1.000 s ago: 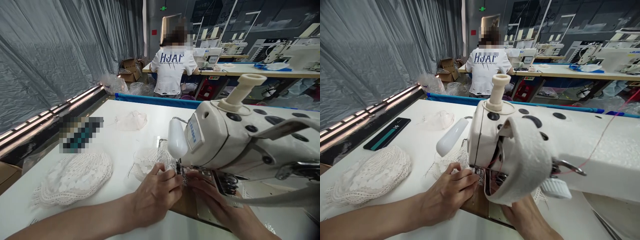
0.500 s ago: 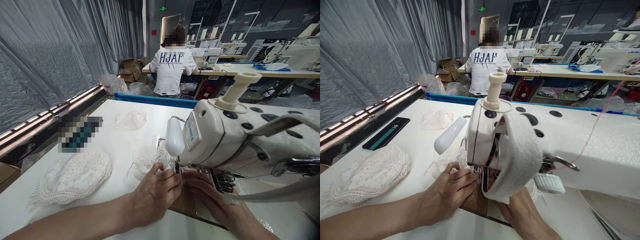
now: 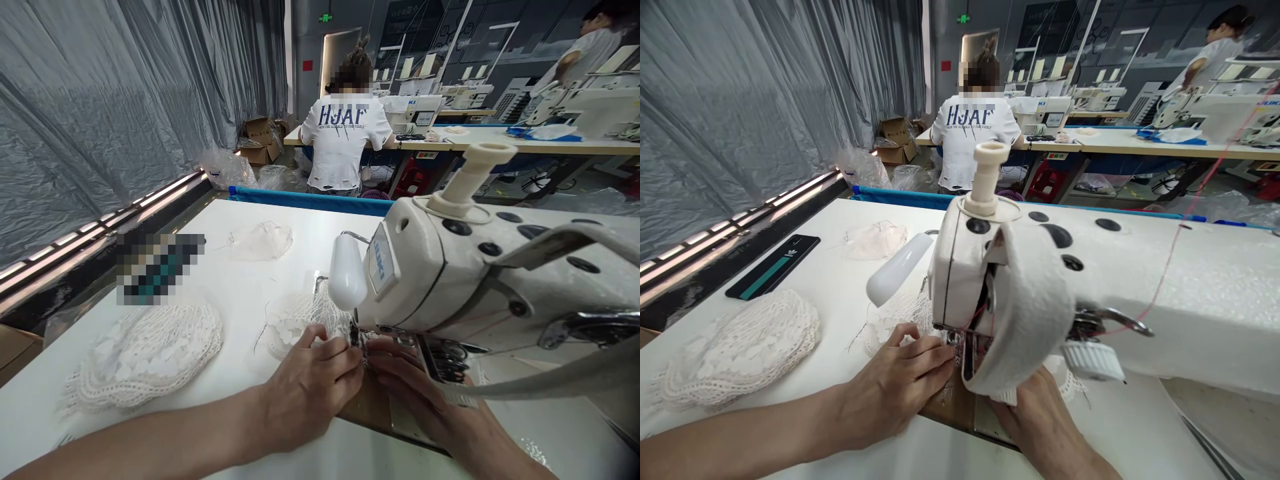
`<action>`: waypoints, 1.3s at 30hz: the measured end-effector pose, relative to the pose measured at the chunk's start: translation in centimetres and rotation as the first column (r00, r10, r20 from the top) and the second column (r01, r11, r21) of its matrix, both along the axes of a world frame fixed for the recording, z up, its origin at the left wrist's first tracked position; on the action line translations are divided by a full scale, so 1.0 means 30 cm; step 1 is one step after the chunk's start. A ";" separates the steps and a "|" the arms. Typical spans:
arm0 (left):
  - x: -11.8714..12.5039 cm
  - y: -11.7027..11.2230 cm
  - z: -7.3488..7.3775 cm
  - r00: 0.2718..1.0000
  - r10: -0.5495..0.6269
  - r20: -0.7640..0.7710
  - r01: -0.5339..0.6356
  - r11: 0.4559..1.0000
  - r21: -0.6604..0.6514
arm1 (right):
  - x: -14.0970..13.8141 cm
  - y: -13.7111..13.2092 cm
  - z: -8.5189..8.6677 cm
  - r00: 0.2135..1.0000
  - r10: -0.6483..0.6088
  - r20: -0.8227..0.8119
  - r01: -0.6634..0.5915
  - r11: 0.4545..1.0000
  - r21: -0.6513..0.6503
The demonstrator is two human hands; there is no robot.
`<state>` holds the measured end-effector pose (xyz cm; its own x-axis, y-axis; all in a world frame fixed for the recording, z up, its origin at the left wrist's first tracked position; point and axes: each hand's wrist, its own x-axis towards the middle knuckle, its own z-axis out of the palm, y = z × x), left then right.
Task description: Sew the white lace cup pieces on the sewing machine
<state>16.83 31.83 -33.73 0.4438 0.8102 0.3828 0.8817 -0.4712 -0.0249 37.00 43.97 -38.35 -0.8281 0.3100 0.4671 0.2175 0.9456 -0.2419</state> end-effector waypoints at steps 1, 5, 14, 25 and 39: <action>0.000 0.002 0.001 1.000 0.001 0.001 -0.001 1.000 0.004 | 0.001 -0.001 0.000 1.000 -0.004 0.004 0.004 1.000 -0.005; 0.001 0.007 0.001 1.000 -0.004 0.021 0.003 1.000 0.016 | 0.005 -0.002 0.004 1.000 -0.011 0.004 0.011 1.000 -0.024; -0.001 -0.001 -0.010 0.999 -0.014 0.051 0.013 1.000 0.014 | -0.008 -0.007 0.027 1.000 -0.016 -0.010 0.016 1.000 0.007; -0.006 0.005 0.010 0.992 0.004 0.126 0.005 0.998 -0.068 | -0.016 -0.014 0.021 0.999 -0.025 -0.027 0.027 0.997 0.076; -0.011 0.006 -0.005 0.985 0.011 0.172 0.001 0.998 -0.068 | -0.039 -0.072 0.094 0.996 0.055 -0.074 -0.038 0.974 0.223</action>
